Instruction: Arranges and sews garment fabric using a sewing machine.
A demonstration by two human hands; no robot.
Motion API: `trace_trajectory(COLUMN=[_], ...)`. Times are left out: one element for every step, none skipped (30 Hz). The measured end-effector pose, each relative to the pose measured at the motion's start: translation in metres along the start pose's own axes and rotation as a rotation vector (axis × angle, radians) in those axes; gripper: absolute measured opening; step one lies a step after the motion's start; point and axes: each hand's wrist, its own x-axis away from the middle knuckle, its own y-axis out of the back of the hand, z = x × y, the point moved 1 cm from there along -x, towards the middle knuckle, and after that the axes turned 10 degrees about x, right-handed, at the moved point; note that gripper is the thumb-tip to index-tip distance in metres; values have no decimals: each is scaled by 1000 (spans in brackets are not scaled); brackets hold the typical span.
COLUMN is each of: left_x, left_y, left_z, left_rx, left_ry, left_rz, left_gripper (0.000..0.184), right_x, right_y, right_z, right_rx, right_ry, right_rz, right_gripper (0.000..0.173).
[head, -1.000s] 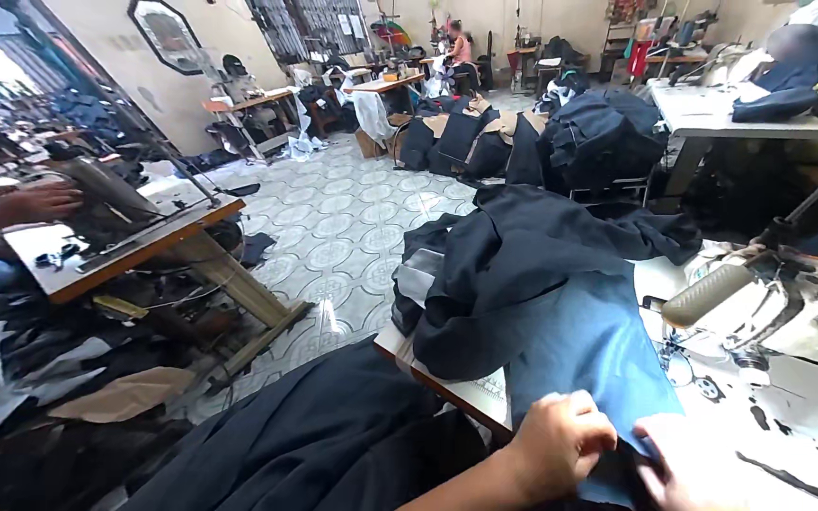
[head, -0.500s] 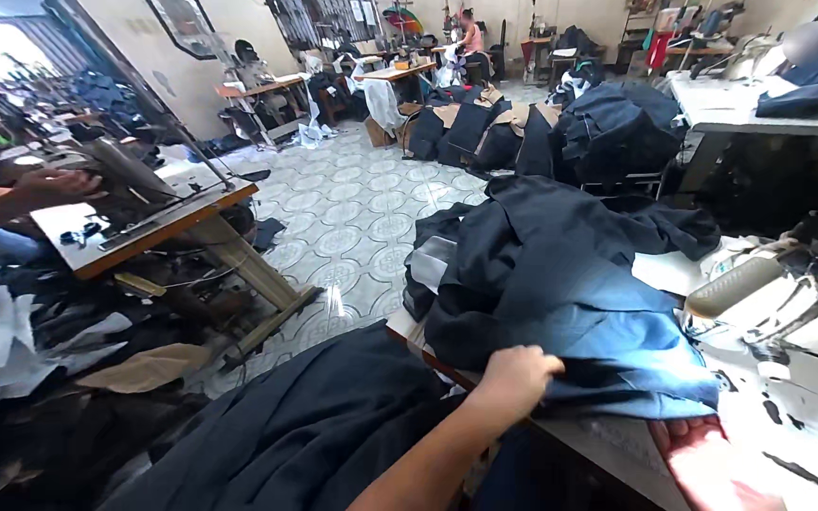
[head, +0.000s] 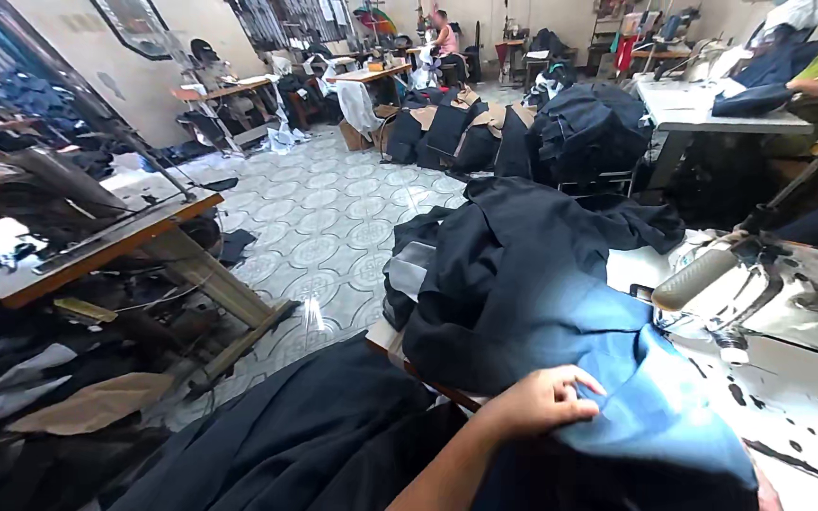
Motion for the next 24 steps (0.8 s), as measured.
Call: trace_trajectory(left_x=[-6,-8,-10,-14,-19,-26,-37,-48,-60,-73,-87,-98,-103,-103,-98,-93,-90,-91,-94,-99,-108,-116,-123,-125], left_y=[0,-2,-6,-10,-15,-18,-14,-6,7,23,38,46,46,38,23,7,-7,-16,-19,-18,-11,0,11,18], left_z=[-4,-8,-13,-18,-19,-16,-7,2,10,13,11,6,-2,-12,-22,-23,-19,-10,-3,2,6,13,22,26], left_rx=[-208,-303,-279,-171,-70,-55,-169,-391,-655,-837,-928,-961,-955,-914,-836,-752,-680,-679,-739,-822,-918,-993,-1008,-977], left_ry=[-27,-89,-155,-188,-186,-182,-207,-215,-112,86,267,392,434,377,233,62,-57,-79,40,209,351,423,423,407], left_rz=[-135,-222,-229,-154,-31,93,180,201,172,132,66,0,-60,-113,-148,-145,-80,27,122,164,158,111,47,18], left_gripper=[30,30,31,36,44,52,49,38,36,45,52,53,47,39,33,32,33,38,44,50,54,56,57,57], right_x=[0,1,3,2,2,1,0,-1,-5,-11,-18,-25,-30,-34,-35,-39,-43,-48,-50,-50,-49,-49,-49,-49], right_y=[-5,-7,-8,-9,-13,-17,-19,-23,-27,-32,-32,-21,-12,-8,-12,-16,-19,-20,-25,-29,-29,-23,-9,11], right_z=[6,9,11,11,11,12,14,18,22,27,27,20,17,17,22,25,28,30,32,31,29,25,18,8], right_rx=[56,118,175,207,217,215,232,272,350,471,580,640,661,652,630,581,563,535,550,569,556,501,402,286], right_ry=[-6,-30,-69,-117,-173,-255,-343,-418,-475,-504,-485,-446,-436,-467,-506,-542,-576,-603,-630,-646,-637,-602,-557,-510], right_rz=[-13,11,67,134,181,216,240,241,226,214,196,188,160,75,-17,-68,-75,-66,-72,-100,-111,-110,-84,-45], right_gripper=[39,39,37,33,30,27,23,20,19,20,19,22,30,35,38,40,39,39,40,41,43,43,43,41])
